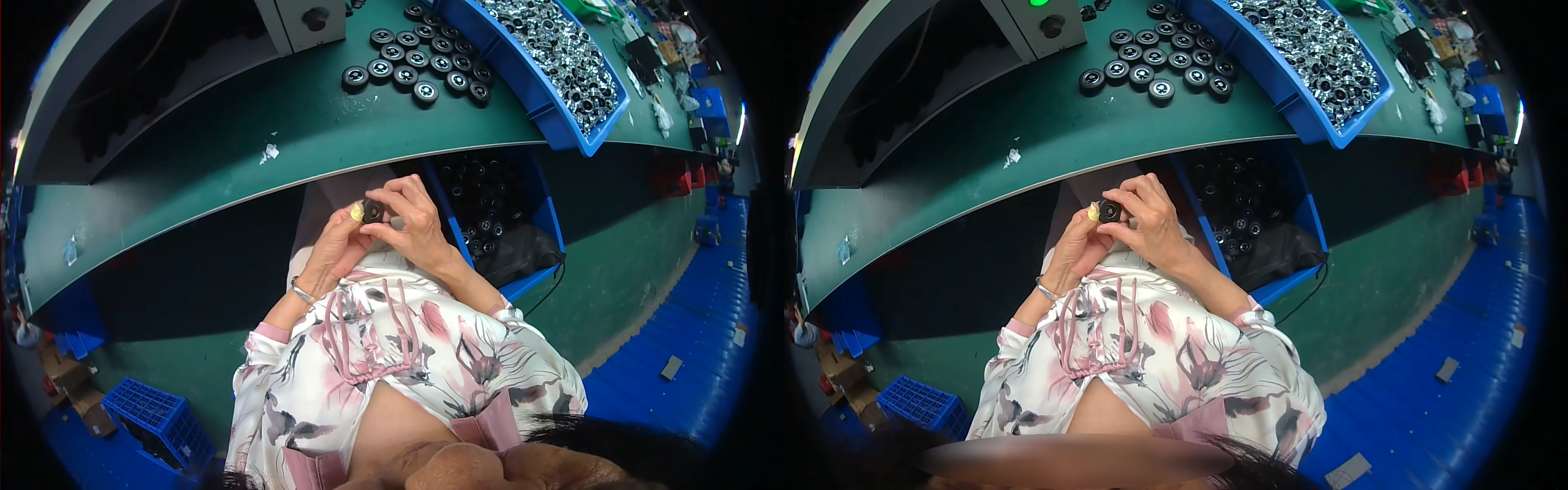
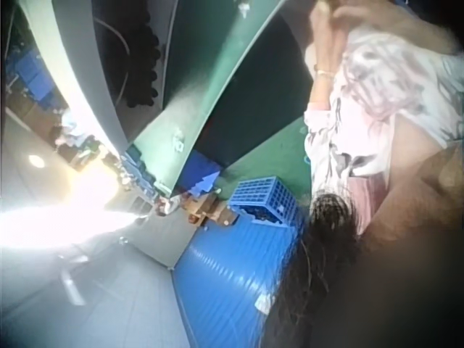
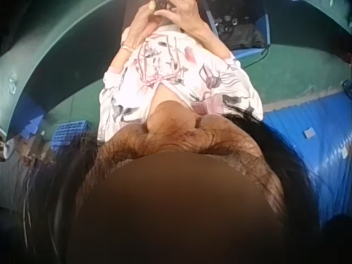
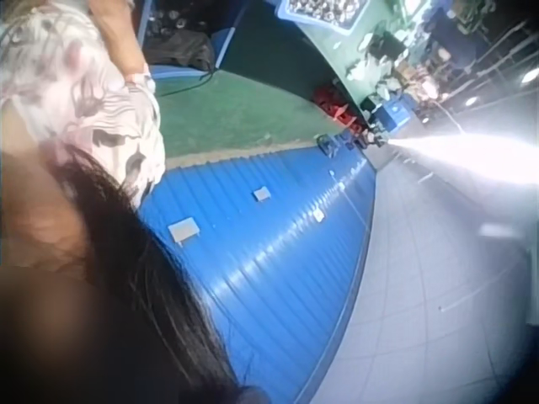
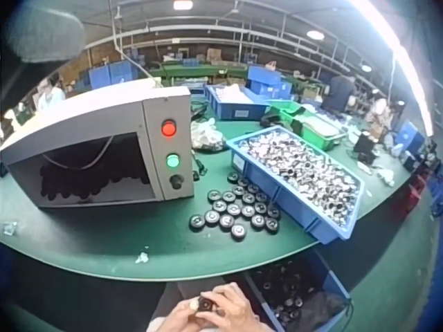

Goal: Assembling small plastic wheel components by hand at a factory workbench.

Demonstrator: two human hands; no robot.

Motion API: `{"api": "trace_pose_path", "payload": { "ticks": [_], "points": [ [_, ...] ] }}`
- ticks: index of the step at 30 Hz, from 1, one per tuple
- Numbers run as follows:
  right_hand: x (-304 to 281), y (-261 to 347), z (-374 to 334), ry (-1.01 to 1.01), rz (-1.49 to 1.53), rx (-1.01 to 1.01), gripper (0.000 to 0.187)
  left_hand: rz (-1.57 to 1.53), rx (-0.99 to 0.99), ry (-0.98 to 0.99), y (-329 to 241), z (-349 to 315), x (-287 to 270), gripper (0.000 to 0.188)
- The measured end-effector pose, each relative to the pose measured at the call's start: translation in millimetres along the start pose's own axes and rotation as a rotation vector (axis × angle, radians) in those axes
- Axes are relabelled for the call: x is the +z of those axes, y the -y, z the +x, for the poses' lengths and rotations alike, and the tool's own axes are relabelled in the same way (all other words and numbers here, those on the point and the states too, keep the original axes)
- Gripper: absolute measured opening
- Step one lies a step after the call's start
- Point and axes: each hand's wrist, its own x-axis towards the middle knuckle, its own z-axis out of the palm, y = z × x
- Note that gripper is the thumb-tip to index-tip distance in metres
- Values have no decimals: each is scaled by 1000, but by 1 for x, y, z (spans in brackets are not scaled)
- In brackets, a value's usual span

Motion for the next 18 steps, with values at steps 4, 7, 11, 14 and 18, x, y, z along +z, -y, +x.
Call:
{"api": "trace_pose_path", "payload": {
  "ticks": [4, 7, 11, 14, 18],
  "points": [
    [-3, 4, 1, -27, -1, -1, 46, -79, -11, -44, -3, -3, 16, 37],
    [-3, 3, 3, -60, 26, 6, 45, 34, -3, -36, -7, -4, 18, 38],
    [-2, 4, 7, -66, 80, -22, 45, 120, 58, -30, -15, -6, 29, 37],
    [-12, 13, 19, -90, -14, -138, 46, 208, 174, -26, -19, -9, 33, 31],
    [-21, 22, 35, -51, -101, -246, 45, 327, 297, -135, -27, -13, 47, 22]
  ]
}}
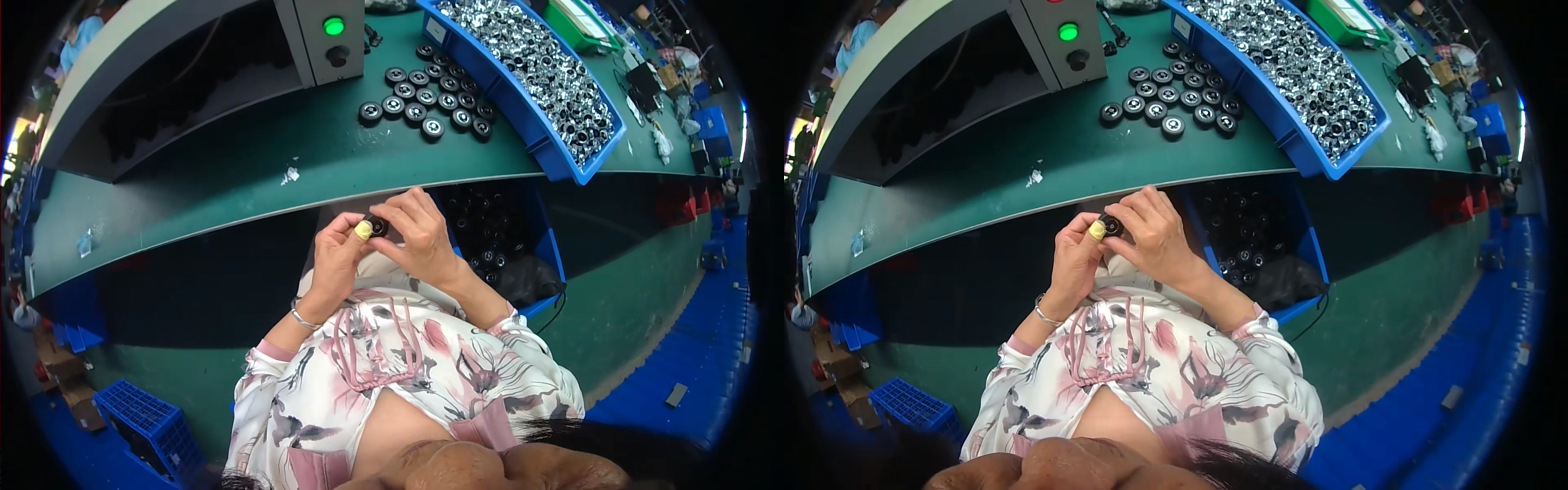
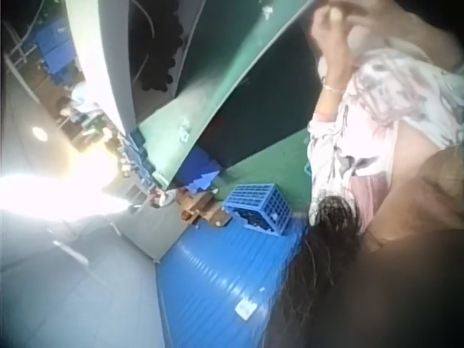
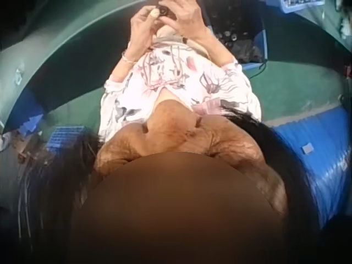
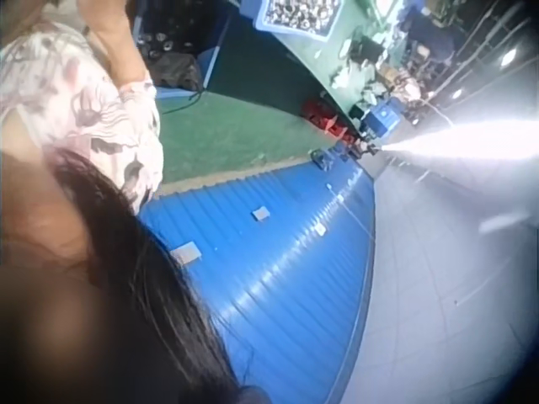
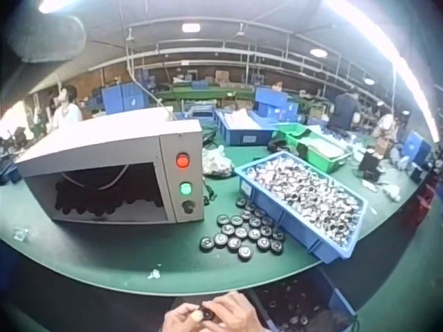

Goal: Assembling small plastic wheel components by hand at a factory workbench.

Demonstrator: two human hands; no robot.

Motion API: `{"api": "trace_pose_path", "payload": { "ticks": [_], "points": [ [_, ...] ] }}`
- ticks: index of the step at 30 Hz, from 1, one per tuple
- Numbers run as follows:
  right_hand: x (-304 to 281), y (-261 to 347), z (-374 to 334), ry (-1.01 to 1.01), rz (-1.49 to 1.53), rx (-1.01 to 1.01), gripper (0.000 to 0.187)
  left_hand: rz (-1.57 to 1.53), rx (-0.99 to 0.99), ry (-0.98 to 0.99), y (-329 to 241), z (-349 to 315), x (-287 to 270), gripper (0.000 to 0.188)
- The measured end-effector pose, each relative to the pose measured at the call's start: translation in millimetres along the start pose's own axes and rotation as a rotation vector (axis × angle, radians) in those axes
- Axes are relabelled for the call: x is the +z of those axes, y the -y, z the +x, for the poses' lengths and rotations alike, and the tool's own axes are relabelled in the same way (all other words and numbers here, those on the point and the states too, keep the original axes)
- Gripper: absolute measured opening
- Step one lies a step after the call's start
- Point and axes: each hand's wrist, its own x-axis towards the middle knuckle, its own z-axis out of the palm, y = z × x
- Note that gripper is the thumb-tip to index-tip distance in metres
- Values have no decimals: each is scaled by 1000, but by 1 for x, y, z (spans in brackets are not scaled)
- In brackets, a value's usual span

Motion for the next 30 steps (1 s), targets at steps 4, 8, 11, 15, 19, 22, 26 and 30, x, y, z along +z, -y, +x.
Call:
{"api": "trace_pose_path", "payload": {
  "ticks": [4, 8, 11, 15, 19, 22, 26, 30],
  "points": [
    [0, 6, 19, -69, 23, -92, 46, -26, 75, -16, -16, 3, 6, 18],
    [0, 10, 37, -71, -30, -145, 47, -50, 103, 18, -33, 11, 6, 19],
    [-1, 5, 54, -50, -62, -156, 47, -38, 98, 37, -51, 24, 9, 21],
    [5, -8, 75, -43, 43, -129, 47, -173, -3, 55, -73, 42, 10, 20],
    [2, -13, 87, -75, 94, -70, 45, -186, -1, 53, -78, 53, 14, 18],
    [-4, -21, 89, 31, 555, 257, 25, -117, 88, 65, -78, 58, 12, 18],
    [-4, -28, 94, 107, 652, 371, 18, -30, 145, 14, -75, 65, 12, 18],
    [7, -41, 92, 112, 702, 381, 16, -31, 126, 6, -72, 71, 7, 18]
  ]
}}
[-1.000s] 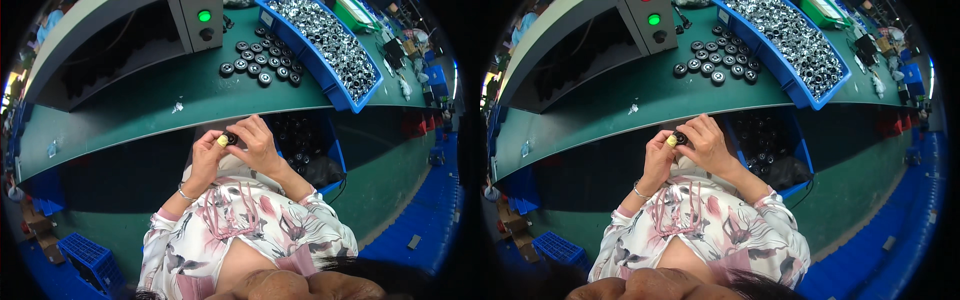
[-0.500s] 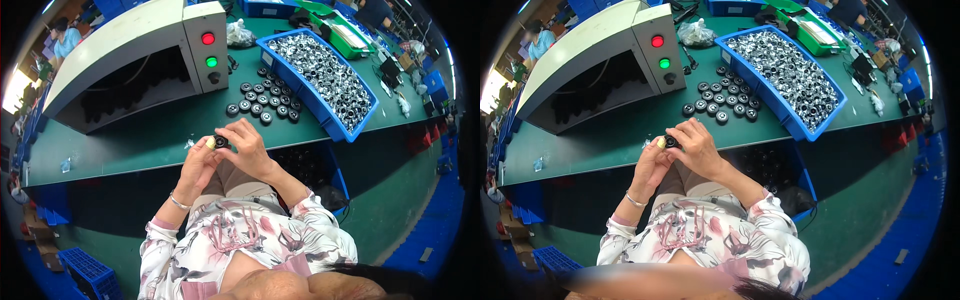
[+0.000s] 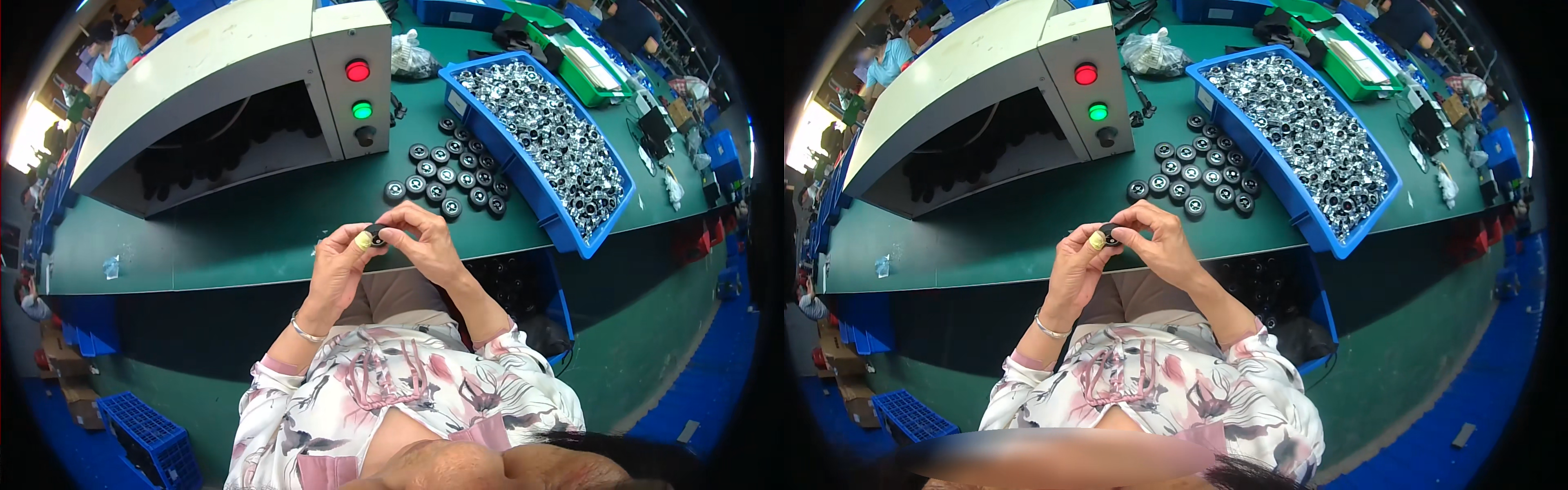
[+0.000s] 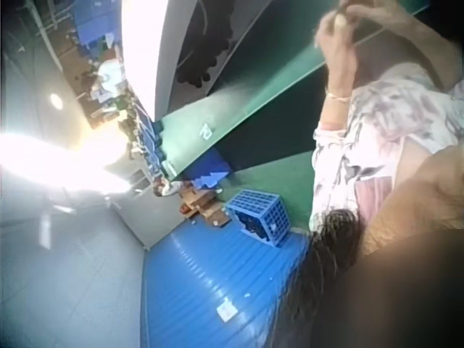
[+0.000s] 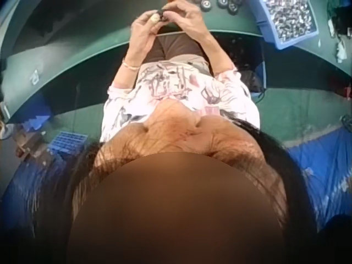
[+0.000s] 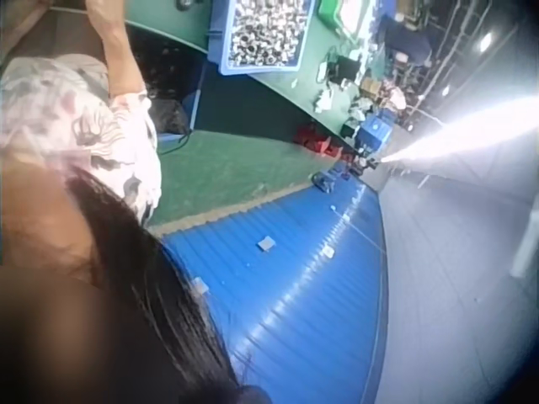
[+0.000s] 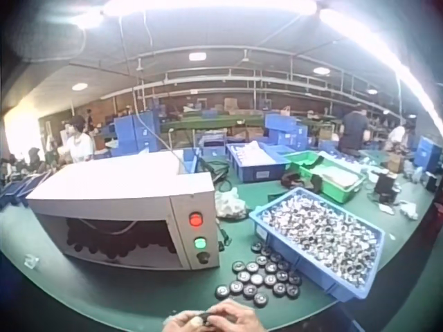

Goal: Assembling small plastic wheel components by hand at a factory workbench.

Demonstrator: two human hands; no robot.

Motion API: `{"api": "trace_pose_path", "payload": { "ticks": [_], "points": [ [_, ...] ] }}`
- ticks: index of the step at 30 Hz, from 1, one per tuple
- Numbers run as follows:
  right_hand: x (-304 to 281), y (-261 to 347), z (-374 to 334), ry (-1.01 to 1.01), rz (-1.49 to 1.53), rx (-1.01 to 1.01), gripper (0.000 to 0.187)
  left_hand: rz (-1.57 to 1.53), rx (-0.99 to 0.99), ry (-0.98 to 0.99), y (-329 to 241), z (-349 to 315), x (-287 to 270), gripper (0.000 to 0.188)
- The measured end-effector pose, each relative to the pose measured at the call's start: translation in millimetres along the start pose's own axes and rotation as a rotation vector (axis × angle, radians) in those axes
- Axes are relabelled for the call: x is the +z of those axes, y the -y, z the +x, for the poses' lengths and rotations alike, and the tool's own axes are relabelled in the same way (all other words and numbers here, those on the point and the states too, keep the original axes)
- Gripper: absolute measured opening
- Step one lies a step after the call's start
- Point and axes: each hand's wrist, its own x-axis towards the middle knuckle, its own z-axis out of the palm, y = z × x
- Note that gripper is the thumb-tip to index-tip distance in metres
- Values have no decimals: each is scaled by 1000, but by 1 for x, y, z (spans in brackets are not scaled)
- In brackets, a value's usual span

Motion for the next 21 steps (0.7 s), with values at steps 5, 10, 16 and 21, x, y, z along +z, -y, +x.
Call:
{"api": "trace_pose_path", "payload": {
  "ticks": [5, 10, 16, 21],
  "points": [
    [0, -1, 3, 54, 236, 183, 14, 12, -36, 27, -2, 2, -6, 18],
    [-11, 1, -4, -19, 133, 226, 13, 305, -84, 29, 2, 6, -3, 23],
    [-31, -1, 1, -140, -735, -44, 10, 1350, 430, -37, -64, 36, -42, 30],
    [-28, -7, 8, -283, -928, -223, 12, 1836, 832, -288, -129, 129, -121, 30]
  ]
}}
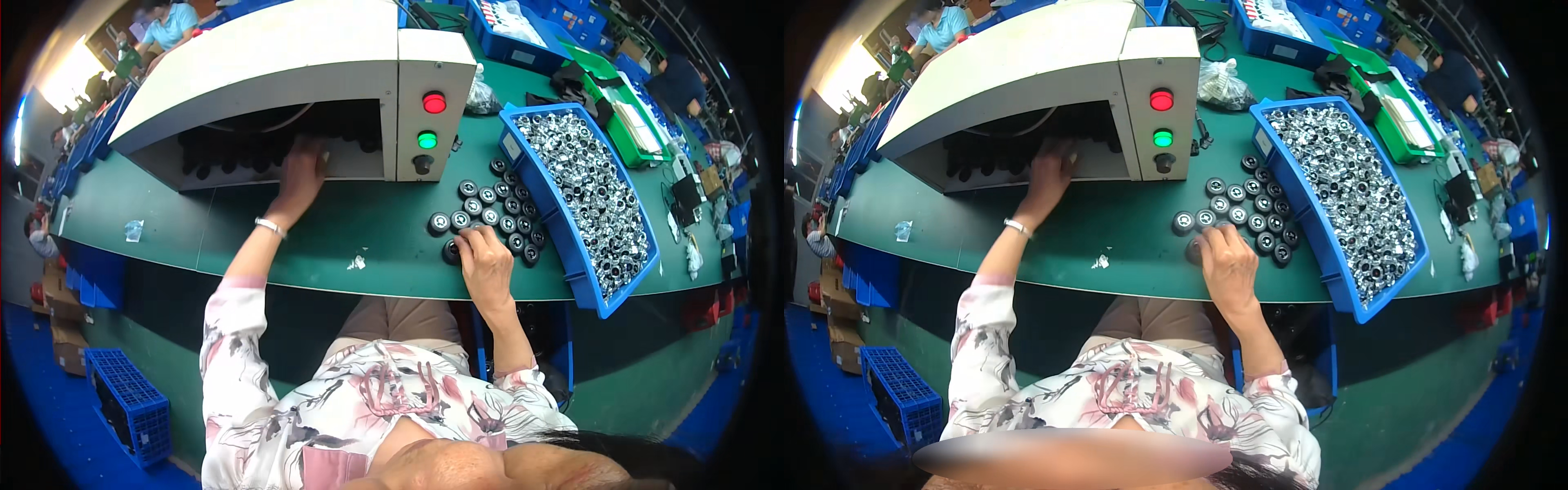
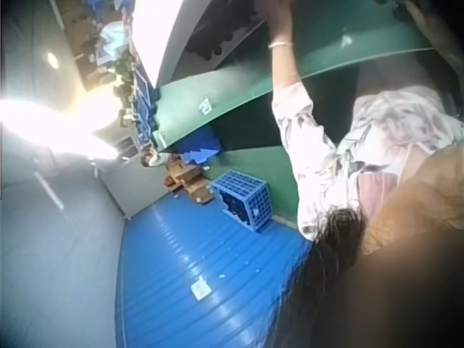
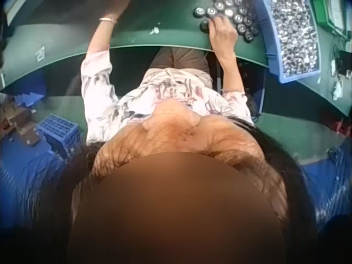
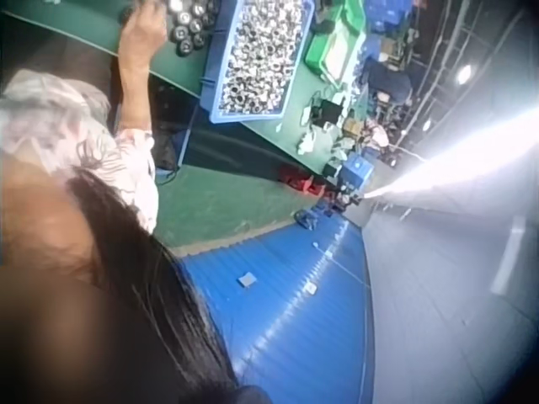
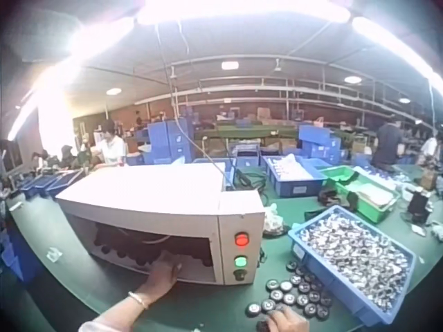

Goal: Assembling small plastic wheel components by hand at a factory workbench.

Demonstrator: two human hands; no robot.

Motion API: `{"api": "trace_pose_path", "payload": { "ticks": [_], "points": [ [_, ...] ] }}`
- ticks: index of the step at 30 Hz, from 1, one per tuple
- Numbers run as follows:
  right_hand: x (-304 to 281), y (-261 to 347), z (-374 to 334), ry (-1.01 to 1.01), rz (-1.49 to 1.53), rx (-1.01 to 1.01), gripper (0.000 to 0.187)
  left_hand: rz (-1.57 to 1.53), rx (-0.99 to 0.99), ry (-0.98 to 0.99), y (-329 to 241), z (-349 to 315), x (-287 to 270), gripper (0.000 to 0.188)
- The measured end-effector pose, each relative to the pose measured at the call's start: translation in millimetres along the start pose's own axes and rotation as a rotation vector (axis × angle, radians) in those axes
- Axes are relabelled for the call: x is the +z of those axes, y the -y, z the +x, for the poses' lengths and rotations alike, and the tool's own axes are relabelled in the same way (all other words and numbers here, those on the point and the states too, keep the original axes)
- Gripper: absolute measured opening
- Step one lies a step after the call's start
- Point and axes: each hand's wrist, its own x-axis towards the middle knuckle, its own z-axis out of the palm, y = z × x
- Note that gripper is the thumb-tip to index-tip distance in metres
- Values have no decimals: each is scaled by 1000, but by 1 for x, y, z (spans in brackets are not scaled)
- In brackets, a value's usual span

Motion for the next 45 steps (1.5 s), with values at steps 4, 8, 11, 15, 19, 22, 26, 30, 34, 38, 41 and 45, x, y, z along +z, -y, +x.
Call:
{"api": "trace_pose_path", "payload": {
  "ticks": [4, 8, 11, 15, 19, 22, 26, 30, 34, 38, 41, 45],
  "points": [
    [-3, 8, -3, -19, 52, 24, 13, 171, -110, 36, 41, 19, 25, 33],
    [-7, 13, -11, -54, 92, -38, 10, 132, -188, -46, 40, 31, 32, 21],
    [-11, 23, -14, -38, 143, -43, 10, 96, -211, -80, 41, 33, 30, 16],
    [-16, 37, -22, -53, 224, -123, 10, -322, -211, -169, 4, 14, 4, 17],
    [4, 52, -18, 60, 451, -16, 14, -1487, -779, 108, -71, -48, -18, 26],
    [9, 69, -18, 88, 715, 74, 23, -1738, -727, 320, -135, -98, -42, 12],
    [16, 69, -42, 138, 788, -6, 20, -1795, -855, 279, -177, -145, -54, 12],
    [17, 70, -75, 257, 1064, 124, 11, -1816, -809, 299, -186, -183, -56, 13],
    [20, 65, -103, 315, 935, 139, 12, -1771, -900, 427, -185, -204, -54, 14],
    [14, 60, -111, 339, 838, 93, 13, -1570, -850, 409, -191, -223, -51, 11],
    [15, 60, -117, 374, 819, 74, 13, -1409, -681, 198, -192, -232, -49, 6],
    [18, 57, -126, 458, 878, 101, 14, -1312, -670, 256, -197, -243, -49, 9]
  ]
}}
